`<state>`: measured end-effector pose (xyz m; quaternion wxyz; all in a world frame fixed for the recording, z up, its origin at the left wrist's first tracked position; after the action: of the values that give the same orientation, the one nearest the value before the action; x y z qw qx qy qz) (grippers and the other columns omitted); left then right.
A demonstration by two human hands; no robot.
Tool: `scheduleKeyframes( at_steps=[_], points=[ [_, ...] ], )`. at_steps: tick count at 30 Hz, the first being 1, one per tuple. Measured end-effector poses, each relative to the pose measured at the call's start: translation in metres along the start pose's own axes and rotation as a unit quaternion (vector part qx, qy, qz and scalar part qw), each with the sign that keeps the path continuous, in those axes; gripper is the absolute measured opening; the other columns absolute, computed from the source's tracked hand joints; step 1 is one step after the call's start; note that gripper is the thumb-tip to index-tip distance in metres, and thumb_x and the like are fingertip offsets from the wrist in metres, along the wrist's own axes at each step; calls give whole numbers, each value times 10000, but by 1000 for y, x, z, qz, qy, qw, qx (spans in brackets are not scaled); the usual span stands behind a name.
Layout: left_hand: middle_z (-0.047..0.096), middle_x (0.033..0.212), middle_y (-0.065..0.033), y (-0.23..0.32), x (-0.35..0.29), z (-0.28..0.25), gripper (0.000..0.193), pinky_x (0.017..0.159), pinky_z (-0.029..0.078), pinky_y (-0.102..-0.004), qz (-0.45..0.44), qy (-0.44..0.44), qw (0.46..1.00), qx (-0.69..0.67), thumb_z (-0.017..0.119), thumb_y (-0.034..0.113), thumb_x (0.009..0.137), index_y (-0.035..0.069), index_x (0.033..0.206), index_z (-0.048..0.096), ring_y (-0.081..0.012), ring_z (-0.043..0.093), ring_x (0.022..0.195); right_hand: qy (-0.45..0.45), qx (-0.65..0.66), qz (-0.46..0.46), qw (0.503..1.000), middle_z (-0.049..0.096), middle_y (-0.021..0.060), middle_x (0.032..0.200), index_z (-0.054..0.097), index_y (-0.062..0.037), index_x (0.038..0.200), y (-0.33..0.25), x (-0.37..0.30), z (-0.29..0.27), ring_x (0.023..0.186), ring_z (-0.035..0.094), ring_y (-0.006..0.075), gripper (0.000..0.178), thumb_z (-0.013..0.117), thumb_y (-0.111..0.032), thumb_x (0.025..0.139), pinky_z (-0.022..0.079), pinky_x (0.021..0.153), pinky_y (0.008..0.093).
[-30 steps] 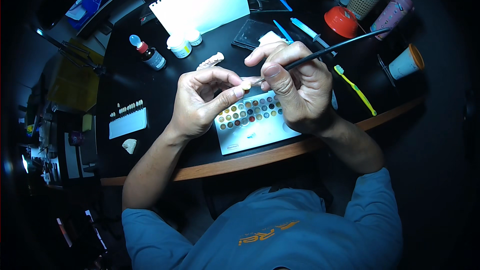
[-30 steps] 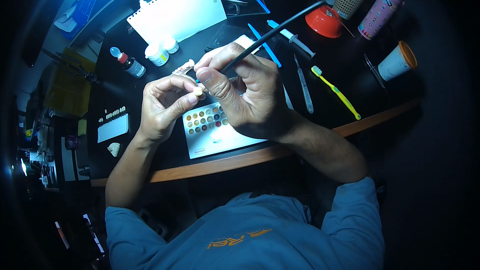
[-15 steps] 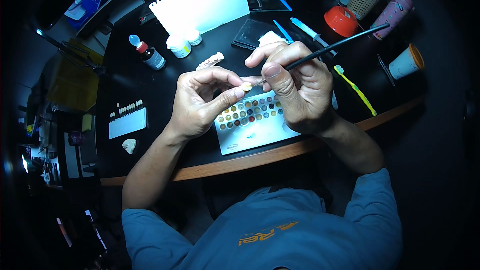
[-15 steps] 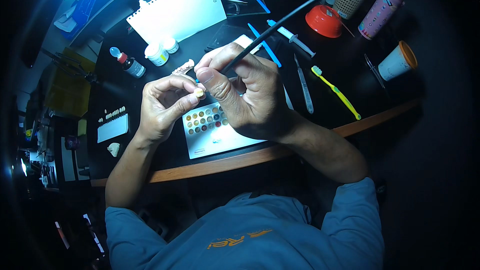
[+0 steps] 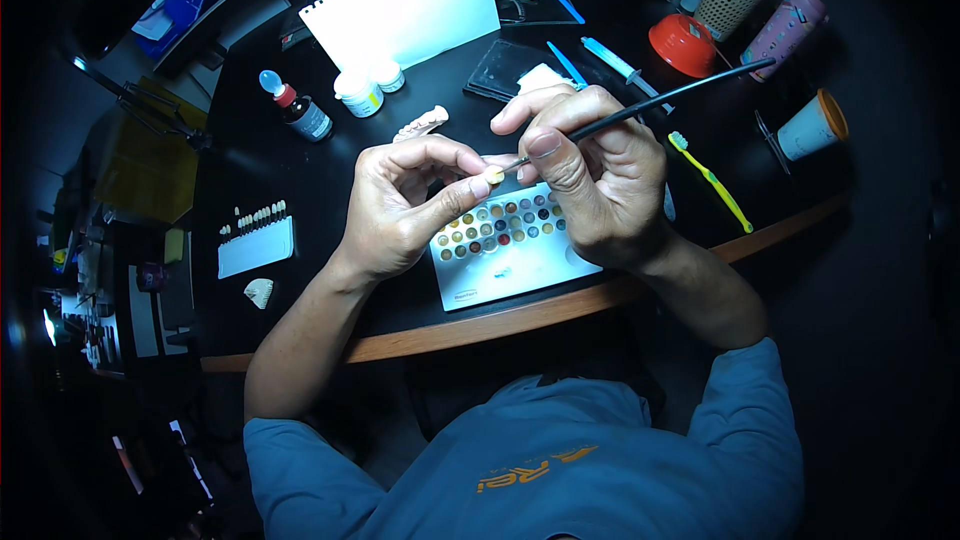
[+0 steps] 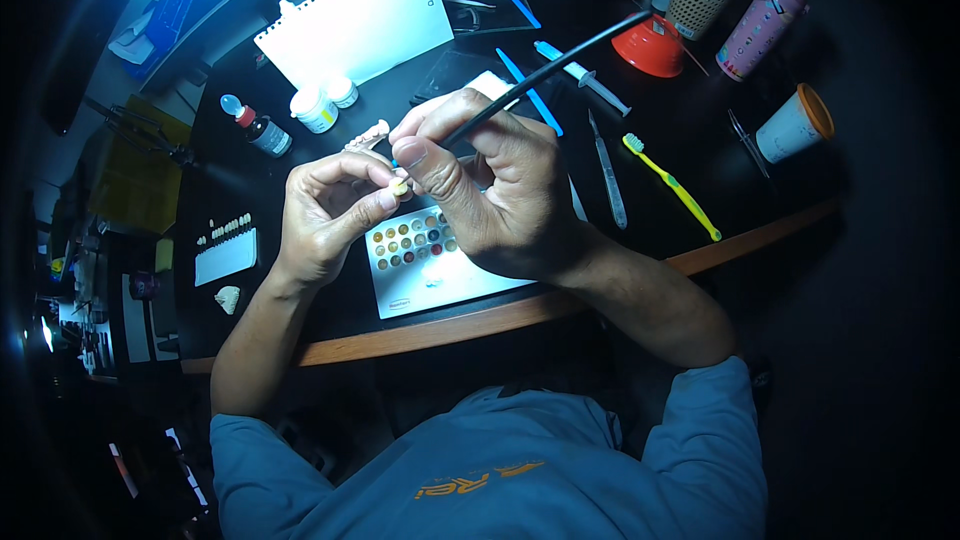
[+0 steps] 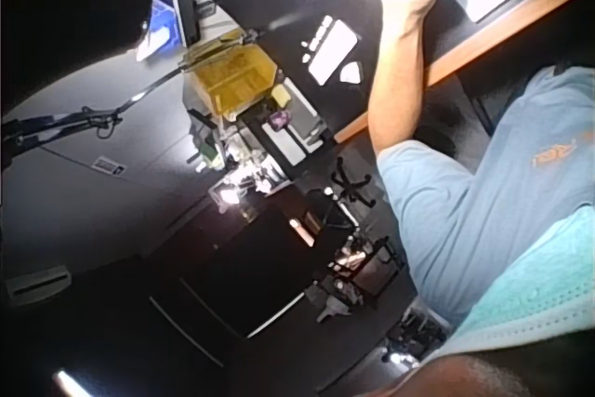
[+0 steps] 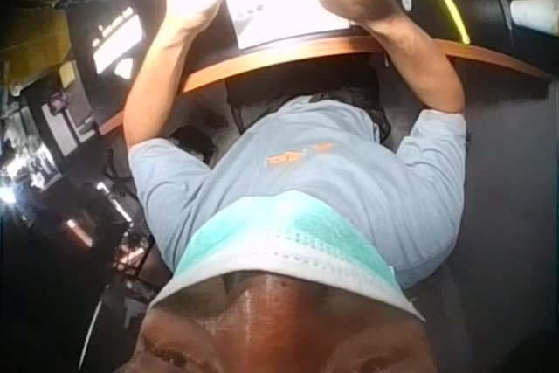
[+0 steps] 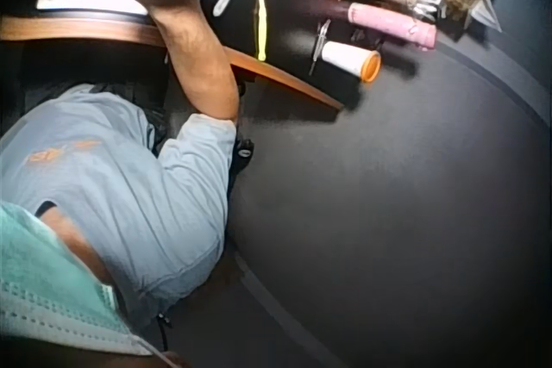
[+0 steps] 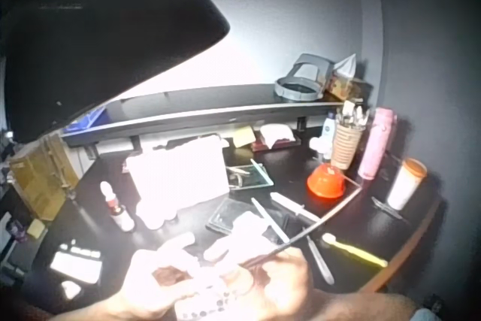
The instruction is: The person paints the surface of a dental crown using a brush and a palette of stains, periodically wiping the brush on a cloth.
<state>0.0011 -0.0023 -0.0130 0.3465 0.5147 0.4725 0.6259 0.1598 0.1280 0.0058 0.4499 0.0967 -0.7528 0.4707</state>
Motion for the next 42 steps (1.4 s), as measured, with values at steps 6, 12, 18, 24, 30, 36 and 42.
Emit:
scheduleKeyframes(
  at_steps=[6, 12, 18, 24, 30, 36, 42],
  points=[
    [711, 943, -110, 3, 0, -6, 112, 965, 439, -359, -16, -24, 998, 64, 730, 20, 862, -36, 955, 704, -162, 678, 898, -11, -13, -39, 999, 657, 153, 971, 570, -2, 977, 3, 2, -2, 754, 613, 86, 110, 550, -102, 1018, 500, 753, 241],
    [695, 941, -117, 4, -1, -3, 105, 874, 499, -318, -42, -19, 999, -10, 722, 5, 847, -42, 940, 706, -163, 652, 890, -1, 7, 30, 1000, 651, 152, 965, 551, 5, 999, -2, 0, 0, 766, 615, 78, 122, 543, -115, 1024, 500, 751, 227],
    [714, 887, -102, 2, -1, -3, 147, 806, 493, -257, -29, -14, 999, -12, 758, 39, 844, -61, 943, 717, -119, 650, 824, -25, -6, 7, 1000, 636, 159, 1047, 552, -5, 1014, 2, 0, 0, 739, 589, 51, 95, 536, -98, 1024, 501, 690, 195],
    [710, 888, -106, 4, -1, -1, 143, 793, 496, -258, -40, -8, 999, -21, 757, 32, 841, -64, 938, 714, -122, 648, 823, -16, 4, 12, 1000, 634, 158, 1066, 553, -11, 1009, 4, -1, 1, 720, 571, 44, 96, 540, -105, 1024, 496, 674, 190],
    [710, 893, -108, 4, 0, 0, 146, 788, 499, -254, -35, -9, 999, -19, 755, 30, 843, -67, 944, 713, -121, 648, 824, -12, 6, 26, 1000, 641, 160, 1057, 556, -13, 1009, 1, -1, -1, 707, 566, 44, 89, 544, -100, 1021, 490, 674, 191],
    [714, 891, -107, 4, -2, -2, 147, 800, 502, -251, -41, -6, 999, -18, 755, 35, 846, -65, 946, 713, -120, 655, 826, -30, -23, -7, 999, 647, 153, 1004, 552, -10, 1002, 1, 0, 1, 778, 584, 92, 91, 546, -99, 1020, 496, 733, 238],
    [720, 885, -103, 6, -1, 1, 158, 835, 507, -248, -87, 11, 995, -45, 755, 55, 852, -62, 949, 714, -121, 670, 828, 6, -11, -24, 1000, 634, 143, 966, 550, 10, 995, 7, -1, 1, 874, 597, 131, 110, 551, -98, 1018, 506, 715, 251]
  ],
)
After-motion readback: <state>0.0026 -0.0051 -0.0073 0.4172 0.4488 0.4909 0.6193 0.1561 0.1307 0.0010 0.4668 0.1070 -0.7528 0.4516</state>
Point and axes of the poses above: each hand's wrist, its own x-axis towards the middle knuckle, its own z-axis out of the palm, y = z × x, the point moved 1 cm from there along x, towards the middle knuckle
